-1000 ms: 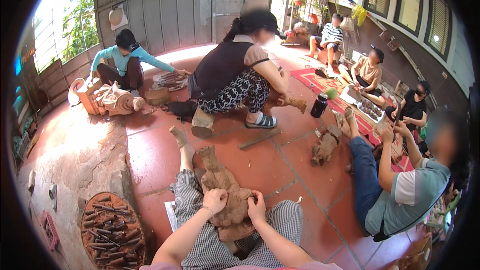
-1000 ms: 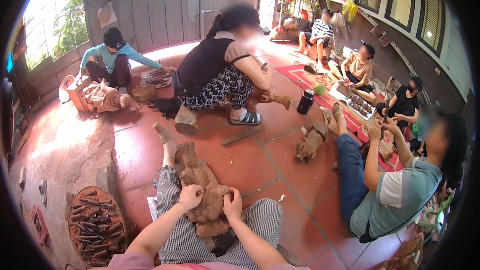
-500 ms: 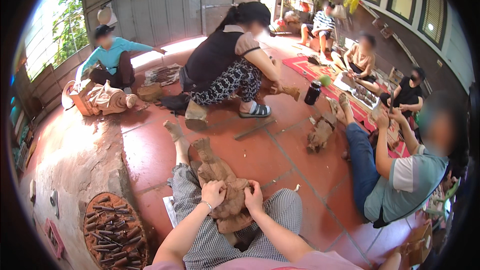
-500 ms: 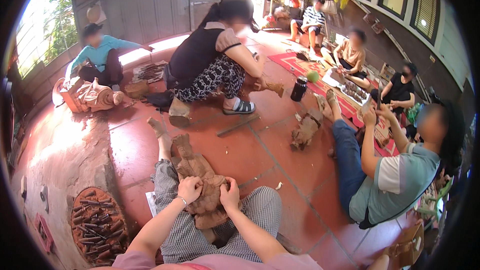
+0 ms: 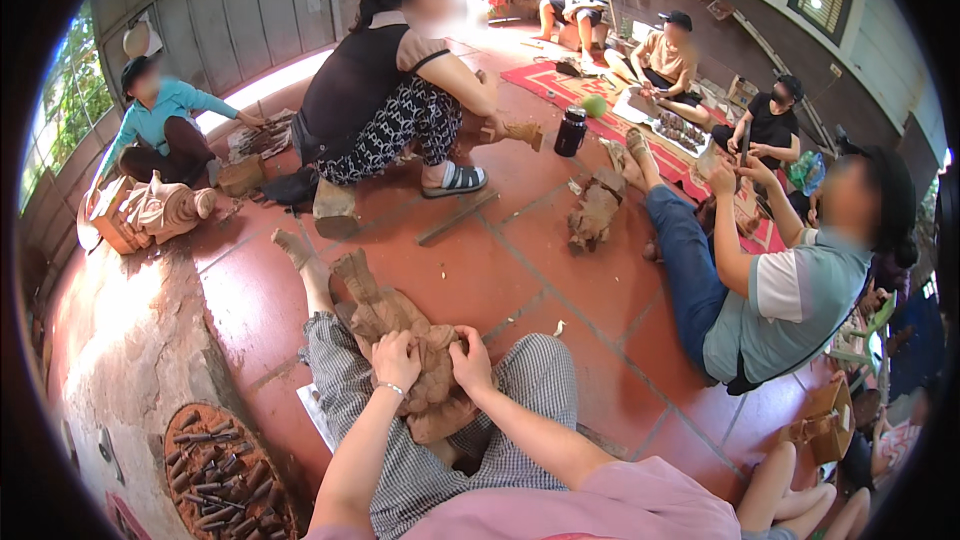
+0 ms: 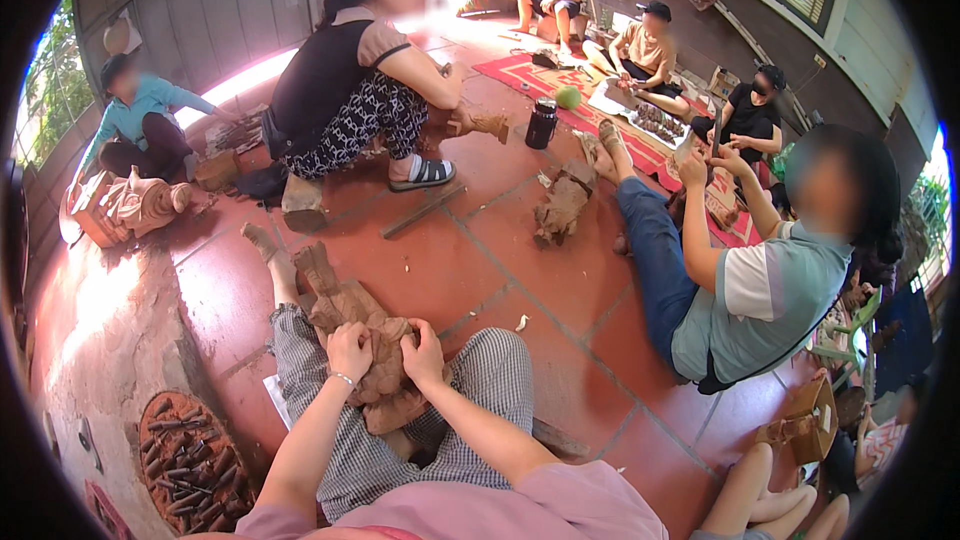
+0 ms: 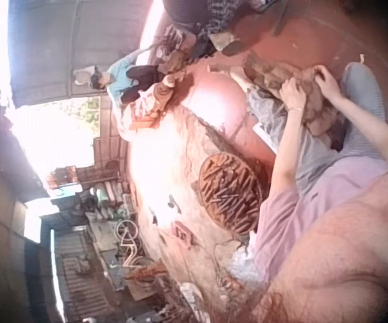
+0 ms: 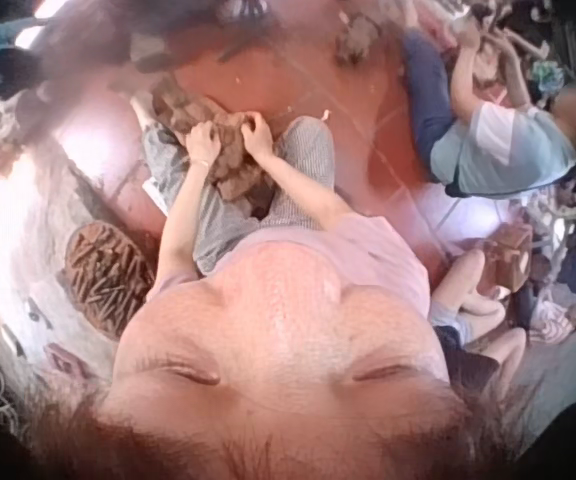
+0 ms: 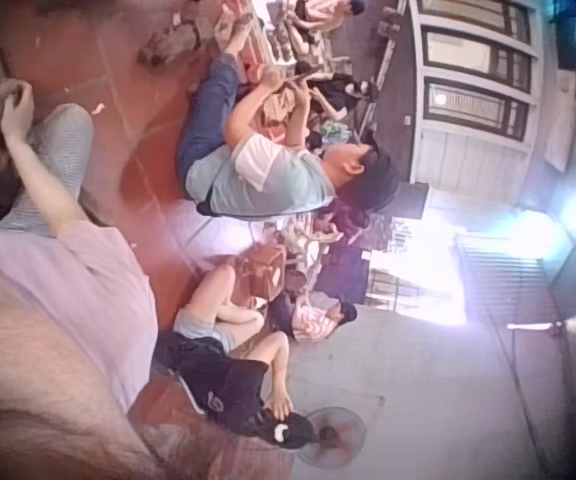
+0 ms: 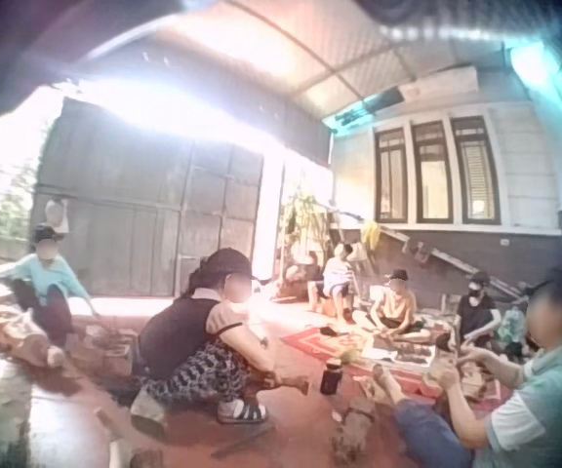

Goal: The person sits on the floor and carves a wooden figurine by hand, shaping and smoothing its surface. The person rotates the figurine to work on different sides and continues refining the details throughout the clip.

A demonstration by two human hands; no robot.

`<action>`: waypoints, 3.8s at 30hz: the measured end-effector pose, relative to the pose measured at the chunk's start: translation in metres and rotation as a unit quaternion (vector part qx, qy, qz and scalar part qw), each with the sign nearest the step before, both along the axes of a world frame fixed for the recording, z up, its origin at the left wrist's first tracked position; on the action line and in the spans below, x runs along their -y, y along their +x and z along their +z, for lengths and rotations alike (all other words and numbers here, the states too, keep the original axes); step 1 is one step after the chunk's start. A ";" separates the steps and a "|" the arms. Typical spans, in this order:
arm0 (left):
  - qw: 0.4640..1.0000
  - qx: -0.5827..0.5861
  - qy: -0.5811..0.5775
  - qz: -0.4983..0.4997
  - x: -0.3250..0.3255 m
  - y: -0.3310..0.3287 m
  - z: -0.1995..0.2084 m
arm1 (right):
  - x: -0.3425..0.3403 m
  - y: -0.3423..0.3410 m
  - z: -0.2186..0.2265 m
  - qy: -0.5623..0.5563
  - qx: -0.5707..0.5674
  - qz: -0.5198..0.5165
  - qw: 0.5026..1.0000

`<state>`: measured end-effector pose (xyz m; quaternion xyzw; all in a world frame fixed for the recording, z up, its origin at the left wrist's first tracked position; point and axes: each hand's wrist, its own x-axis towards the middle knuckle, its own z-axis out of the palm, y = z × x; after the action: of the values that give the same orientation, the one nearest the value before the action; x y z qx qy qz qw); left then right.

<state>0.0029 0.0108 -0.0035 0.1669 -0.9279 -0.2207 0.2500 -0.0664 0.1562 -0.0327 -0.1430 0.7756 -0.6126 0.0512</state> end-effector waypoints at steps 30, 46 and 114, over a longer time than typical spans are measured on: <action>0.998 -0.007 0.026 0.048 -0.006 -0.009 -0.006 | -0.003 -0.008 -0.017 -0.061 0.003 0.014 0.998; 0.996 -0.015 0.075 0.045 -0.007 0.005 0.001 | -0.001 0.001 0.007 -0.078 0.123 0.041 0.988; 0.995 -0.016 0.050 0.087 -0.009 0.008 -0.003 | -0.001 0.000 0.004 -0.087 0.135 0.061 0.985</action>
<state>0.0105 0.0197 -0.0066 0.2556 -0.8935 -0.2465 0.2748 -0.0661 0.1568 -0.0286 -0.1106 0.6954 -0.6869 0.1800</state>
